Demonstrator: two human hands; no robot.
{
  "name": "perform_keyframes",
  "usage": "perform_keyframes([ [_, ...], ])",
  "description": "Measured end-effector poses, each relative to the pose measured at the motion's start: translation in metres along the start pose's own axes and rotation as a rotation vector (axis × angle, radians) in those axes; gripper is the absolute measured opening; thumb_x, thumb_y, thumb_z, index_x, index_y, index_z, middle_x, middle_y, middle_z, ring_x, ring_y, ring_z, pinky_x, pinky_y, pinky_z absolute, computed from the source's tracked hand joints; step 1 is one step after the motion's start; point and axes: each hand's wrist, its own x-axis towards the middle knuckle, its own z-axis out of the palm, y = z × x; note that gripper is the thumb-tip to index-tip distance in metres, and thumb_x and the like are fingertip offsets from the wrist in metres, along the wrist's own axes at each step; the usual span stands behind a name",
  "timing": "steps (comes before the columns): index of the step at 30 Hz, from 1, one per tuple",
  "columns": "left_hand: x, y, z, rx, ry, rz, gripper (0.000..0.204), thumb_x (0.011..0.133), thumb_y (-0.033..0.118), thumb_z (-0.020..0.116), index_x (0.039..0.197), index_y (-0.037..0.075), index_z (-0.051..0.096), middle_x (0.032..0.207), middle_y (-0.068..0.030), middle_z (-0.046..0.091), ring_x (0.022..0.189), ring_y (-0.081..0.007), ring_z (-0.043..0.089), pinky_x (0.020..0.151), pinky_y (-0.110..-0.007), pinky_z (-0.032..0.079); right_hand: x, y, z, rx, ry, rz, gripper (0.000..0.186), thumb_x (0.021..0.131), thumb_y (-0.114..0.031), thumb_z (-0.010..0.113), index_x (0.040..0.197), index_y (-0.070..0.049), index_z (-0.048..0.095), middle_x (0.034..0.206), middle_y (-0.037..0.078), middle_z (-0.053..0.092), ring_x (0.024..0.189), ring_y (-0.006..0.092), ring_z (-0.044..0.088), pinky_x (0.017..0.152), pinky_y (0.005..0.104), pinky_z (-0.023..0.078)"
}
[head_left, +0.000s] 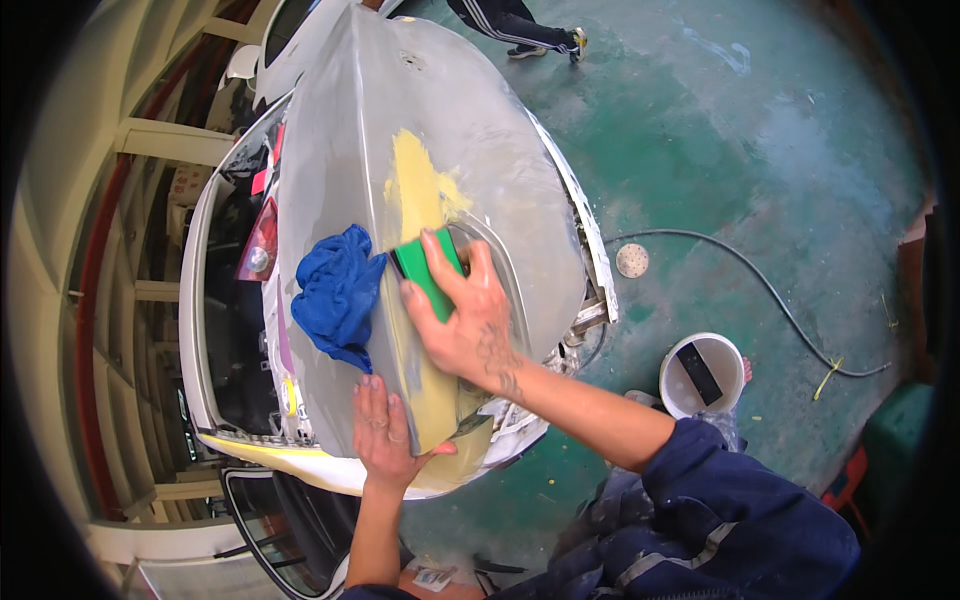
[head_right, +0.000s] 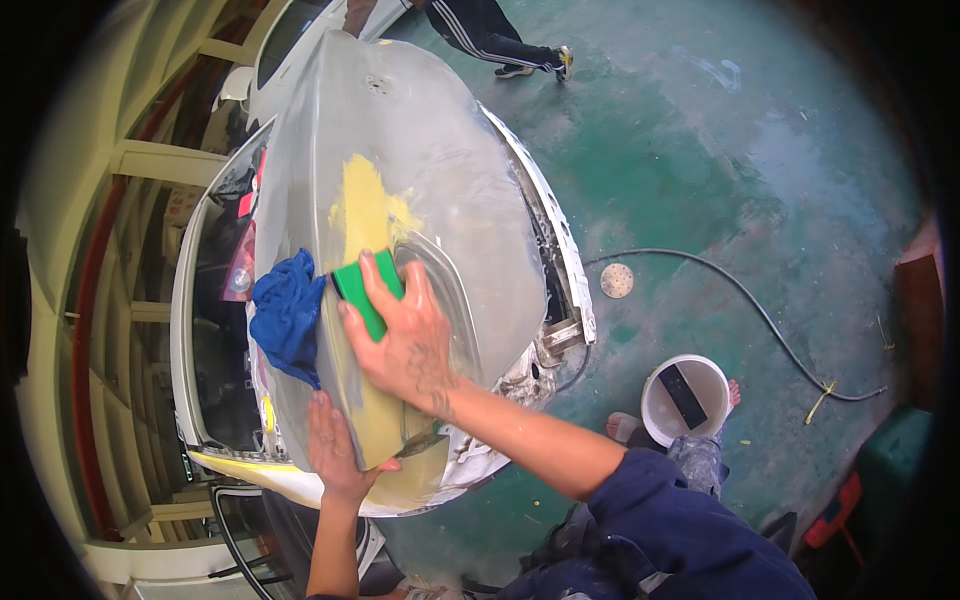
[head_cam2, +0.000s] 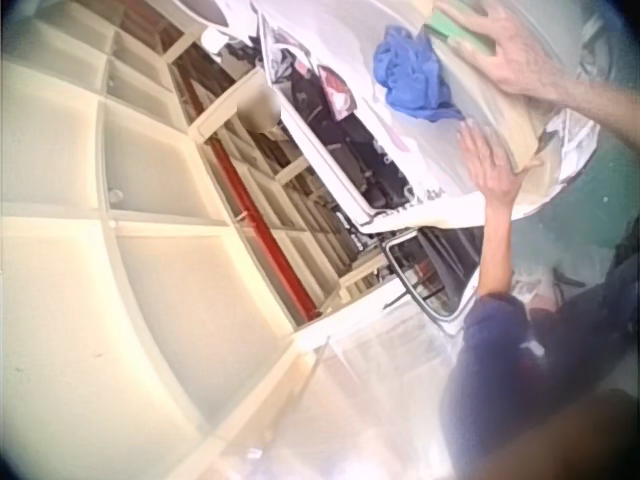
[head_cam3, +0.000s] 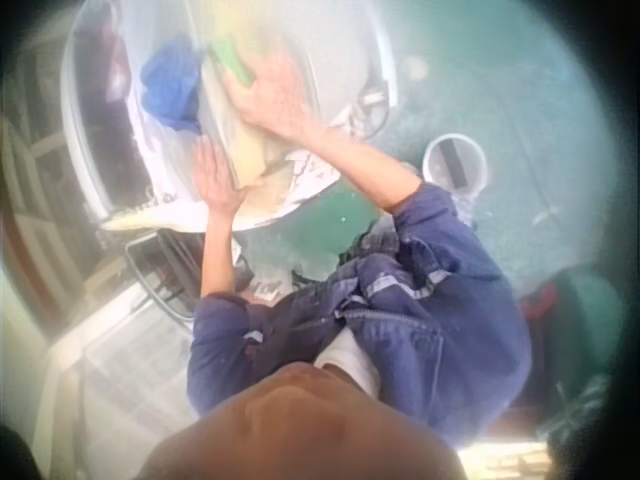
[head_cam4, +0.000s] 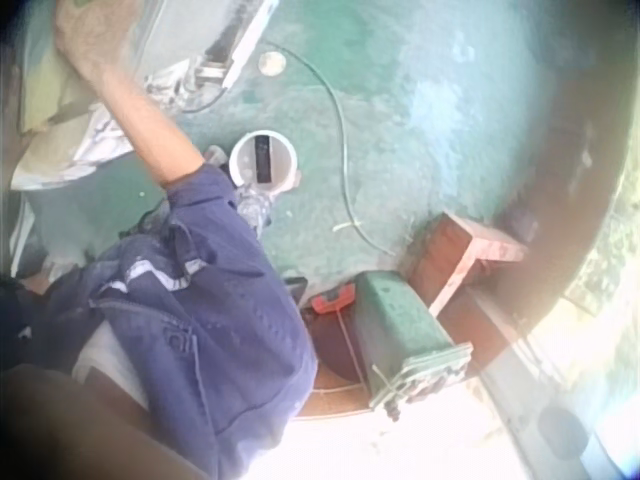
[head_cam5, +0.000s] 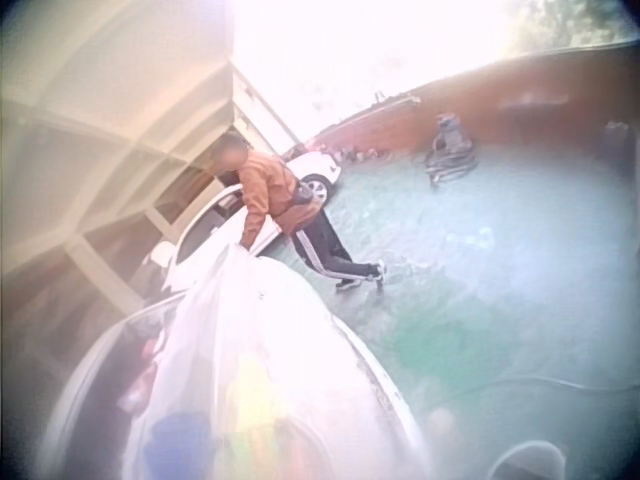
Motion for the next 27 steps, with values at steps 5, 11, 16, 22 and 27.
perform_keyframes([
  [5, -0.004, -0.002, 0.003, -0.004, -0.017, -0.014, 0.117, 0.082, 0.078, 0.069, 0.159, -0.005, 0.038, 0.157, -0.0338, 0.047, 0.142, -0.0542, 0.05, 0.115, -0.068, 0.042, 0.063, 0.011, 0.01, 0.011, -0.017, 0.161, 0.059, 0.093, -0.034, 0.074, 0.145, -0.008, 0.064, 0.113, 0.025, 0.056, 0.101, 0.0448, 0.063, 0.084, 0.0501, 0.054],
  [11, -0.006, -0.002, -0.003, 0.037, 0.006, -0.01, 0.119, 0.083, 0.081, 0.067, 0.156, -0.009, 0.039, 0.154, -0.0343, 0.05, 0.14, -0.054, 0.053, 0.114, -0.067, 0.044, -0.04, 0.003, -0.001, 0.041, -0.019, 0.04, 0.061, 0.091, -0.03, 0.075, 0.147, -0.008, 0.063, 0.11, 0.024, 0.057, 0.099, 0.043, 0.064, 0.082, 0.0498, 0.055],
  [16, 0.001, -0.002, 0.008, 0.01, 0.028, 0.006, 0.12, 0.083, 0.084, 0.064, 0.157, -0.007, 0.041, 0.153, -0.0345, 0.051, 0.139, -0.0543, 0.053, 0.114, -0.067, 0.043, 0.103, 0.016, 0.006, 0.0, -0.022, 0.2, 0.057, 0.094, -0.034, 0.073, 0.144, -0.008, 0.064, 0.109, 0.024, 0.056, 0.102, 0.0438, 0.064, 0.081, 0.049, 0.054],
  [22, 0.048, -0.02, -0.042, -0.084, 0.196, -0.15, 0.099, 0.094, 0.084, 0.051, 0.158, 0.008, 0.048, 0.157, -0.0297, 0.049, 0.152, -0.049, 0.039, 0.125, -0.068, 0.021, -0.063, -0.001, -0.011, 0.098, -0.035, -0.036, 0.061, 0.091, -0.024, 0.078, 0.147, -0.007, 0.062, 0.114, 0.023, 0.057, 0.101, 0.0426, 0.063, 0.079, 0.049, 0.055],
  [27, 0.19, -0.057, -0.021, -0.07, -0.074, 0.028, 0.063, 0.099, 0.054, 0.064, 0.136, 0.004, 0.067, 0.139, -0.0241, 0.062, 0.136, -0.0444, 0.055, 0.118, -0.055, 0.037, 0.053, 0.01, 0.001, 0.034, -0.022, 0.106, 0.054, 0.094, -0.027, 0.074, 0.142, -0.005, 0.064, 0.113, 0.025, 0.055, 0.102, 0.0444, 0.062, 0.083, 0.0502, 0.053],
])
